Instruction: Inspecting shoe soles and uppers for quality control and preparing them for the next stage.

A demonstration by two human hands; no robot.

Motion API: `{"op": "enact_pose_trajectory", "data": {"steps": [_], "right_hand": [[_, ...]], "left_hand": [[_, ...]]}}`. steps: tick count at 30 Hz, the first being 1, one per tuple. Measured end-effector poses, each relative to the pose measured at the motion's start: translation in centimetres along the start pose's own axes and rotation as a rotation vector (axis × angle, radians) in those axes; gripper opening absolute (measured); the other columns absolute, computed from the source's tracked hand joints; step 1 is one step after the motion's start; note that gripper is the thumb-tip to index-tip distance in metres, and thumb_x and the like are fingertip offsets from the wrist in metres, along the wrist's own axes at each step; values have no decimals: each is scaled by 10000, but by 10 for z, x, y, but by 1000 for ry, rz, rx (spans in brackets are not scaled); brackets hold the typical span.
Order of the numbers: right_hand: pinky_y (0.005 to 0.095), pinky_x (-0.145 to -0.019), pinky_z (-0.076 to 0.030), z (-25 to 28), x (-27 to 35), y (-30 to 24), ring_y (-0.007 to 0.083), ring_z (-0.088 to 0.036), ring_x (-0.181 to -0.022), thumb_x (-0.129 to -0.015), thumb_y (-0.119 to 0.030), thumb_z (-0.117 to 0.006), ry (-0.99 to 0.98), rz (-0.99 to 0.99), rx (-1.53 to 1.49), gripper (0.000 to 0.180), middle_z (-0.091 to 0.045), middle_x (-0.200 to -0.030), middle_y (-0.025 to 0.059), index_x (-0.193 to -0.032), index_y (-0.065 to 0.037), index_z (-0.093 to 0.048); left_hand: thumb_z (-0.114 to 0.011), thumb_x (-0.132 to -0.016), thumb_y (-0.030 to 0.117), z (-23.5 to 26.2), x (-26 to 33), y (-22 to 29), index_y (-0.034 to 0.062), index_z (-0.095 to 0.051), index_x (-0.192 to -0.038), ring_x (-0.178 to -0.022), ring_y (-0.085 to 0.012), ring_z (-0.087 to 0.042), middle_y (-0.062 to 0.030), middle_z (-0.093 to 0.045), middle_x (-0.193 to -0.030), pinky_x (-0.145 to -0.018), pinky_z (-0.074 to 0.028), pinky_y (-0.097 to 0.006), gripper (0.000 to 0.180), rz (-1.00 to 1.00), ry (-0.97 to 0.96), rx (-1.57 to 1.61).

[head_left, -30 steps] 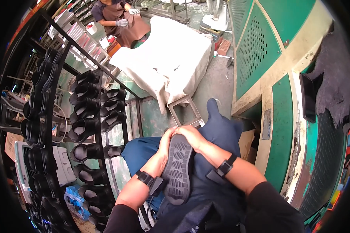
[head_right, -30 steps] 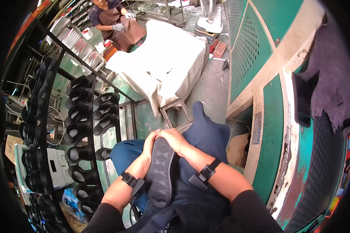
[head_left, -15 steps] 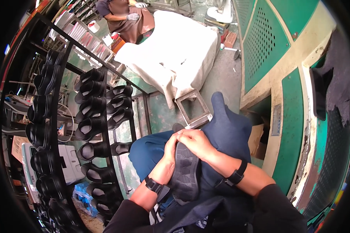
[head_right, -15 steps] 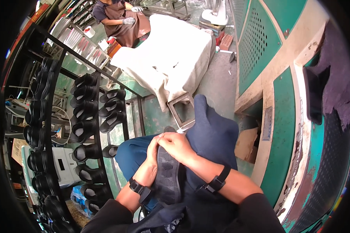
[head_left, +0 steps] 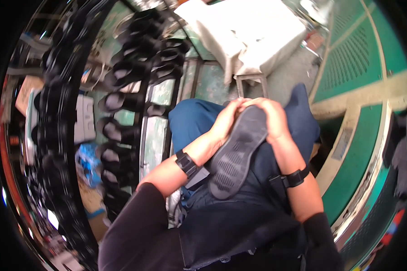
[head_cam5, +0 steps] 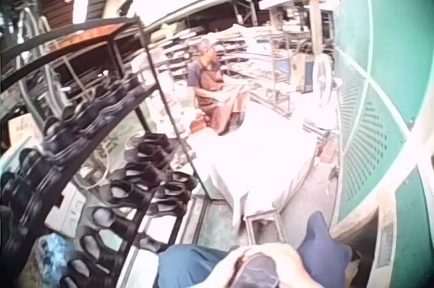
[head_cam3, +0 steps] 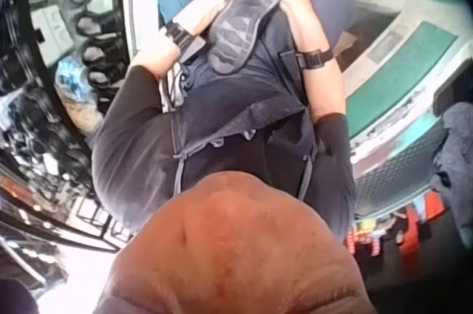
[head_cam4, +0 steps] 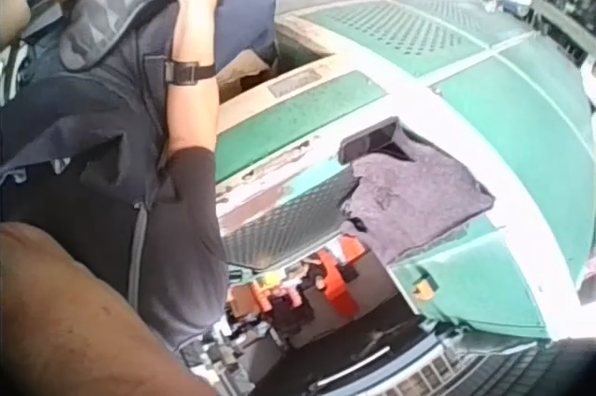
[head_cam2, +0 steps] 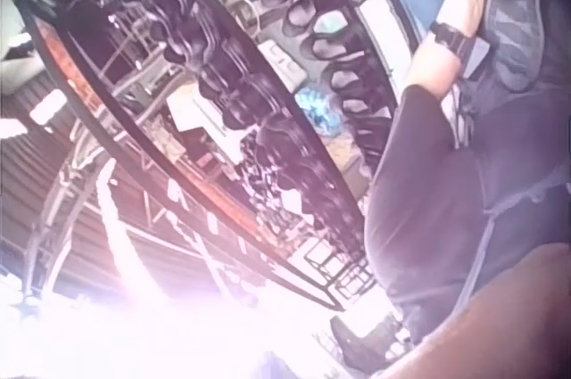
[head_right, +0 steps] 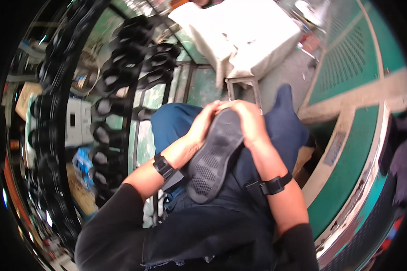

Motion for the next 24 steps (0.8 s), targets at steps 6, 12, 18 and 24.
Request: {"op": "enact_pose_trajectory", "data": {"steps": [6,12,18,24], "right_hand": [[394,-826,-587,35,-38,48,324,-709,-866,-946,-342,-459,130,-469,-436,499,-724,-997,245,-1053,95,-676],[394,-857,-570,12,-29,37,305,-701,-883,-956,-350,-431,205,-448,-423,500,-722,-983,236,-1059,71,-680],[380,-870,-576,50,-23,15,252,-691,-987,-1033,-306,-436,238,103,-200,427,-697,-1101,169,-1212,32,-626],[353,-911,-575,87,18,106,229,-700,-1034,-1024,-319,-563,-1,-568,-209,398,-694,-1204,136,-1244,4,-640]], "left_hand": [[-431,-1009,614,-7,106,-53,99,-563,-1371,-1126,-290,-660,-136,-648,-1277,-959,-544,-475,643,361,-79,485],[-397,-979,698,-61,148,-37,97,-528,-1426,-1180,-274,-630,-117,-608,-1368,-1026,-501,-437,761,190,-219,621],[-569,-912,642,-23,158,-41,44,-525,-1422,-1176,-323,-627,-191,-605,-1354,-989,-517,-507,787,245,92,285],[-729,-791,548,-32,163,-16,13,-448,-1469,-1218,-388,-589,-218,-528,-1429,-1046,-467,-578,908,91,-51,38]]}}
Point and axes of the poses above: each hand's wrist, its own x-axis away from the middle knuckle, its own z-axis out of the back of the hand, y = z × x, the point moved 8 cm from there along -x, towards the middle knuckle
